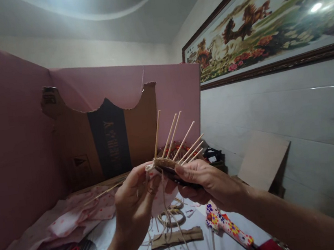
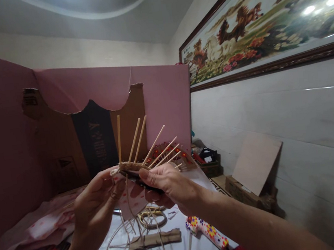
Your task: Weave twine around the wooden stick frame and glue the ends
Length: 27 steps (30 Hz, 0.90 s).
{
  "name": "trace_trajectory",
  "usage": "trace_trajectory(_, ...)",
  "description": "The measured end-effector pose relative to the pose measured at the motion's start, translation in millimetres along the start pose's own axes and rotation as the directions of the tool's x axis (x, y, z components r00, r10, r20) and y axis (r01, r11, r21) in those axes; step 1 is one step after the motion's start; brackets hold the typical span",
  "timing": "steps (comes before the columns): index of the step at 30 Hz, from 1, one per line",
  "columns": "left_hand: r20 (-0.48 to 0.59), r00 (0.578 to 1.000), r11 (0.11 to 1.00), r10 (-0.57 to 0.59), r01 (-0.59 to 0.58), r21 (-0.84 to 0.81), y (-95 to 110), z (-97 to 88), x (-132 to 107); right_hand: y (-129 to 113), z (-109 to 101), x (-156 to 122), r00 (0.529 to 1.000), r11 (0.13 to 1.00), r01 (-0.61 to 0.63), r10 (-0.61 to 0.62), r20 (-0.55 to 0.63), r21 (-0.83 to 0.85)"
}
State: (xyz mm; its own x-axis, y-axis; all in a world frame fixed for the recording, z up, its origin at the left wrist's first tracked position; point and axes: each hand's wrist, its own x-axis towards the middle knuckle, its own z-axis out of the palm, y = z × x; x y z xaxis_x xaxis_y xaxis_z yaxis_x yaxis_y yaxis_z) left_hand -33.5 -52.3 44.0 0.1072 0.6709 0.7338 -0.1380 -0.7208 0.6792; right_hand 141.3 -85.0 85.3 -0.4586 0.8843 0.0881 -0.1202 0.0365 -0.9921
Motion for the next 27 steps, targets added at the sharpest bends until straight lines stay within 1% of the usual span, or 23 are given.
trace_trajectory(4,-0.022,1.000,1.000,0.006,-0.006,0.005,0,-1.3,-1,1,2,-1,0.999,0.998,-0.023,0.021,0.035,0.053)
trace_trajectory(7,-0.018,1.000,1.000,0.006,-0.006,-0.009,0,-1.9,-1,0,3,-2,0.997,0.997,-0.035,0.030,0.065,0.072)
trace_trajectory(11,-0.021,0.997,0.997,0.072,-0.072,-0.005,0,-0.6,0,-2,6,-5,0.993,0.994,-0.049,0.038,0.108,0.099)
trace_trajectory(16,-0.010,0.992,0.992,0.122,-0.122,0.018,2,-0.1,-2,1,8,-5,0.997,0.991,-0.038,0.029,0.077,0.125)
trace_trajectory(23,-0.033,0.995,0.995,0.099,-0.099,0.017,1,-1.0,-3,3,14,-5,1.000,0.996,0.019,-0.021,0.021,0.082)
trace_trajectory(27,-0.051,0.995,0.996,0.088,-0.089,-0.009,2,1.1,-3,4,17,-5,0.997,0.996,0.074,-0.073,-0.009,0.052)
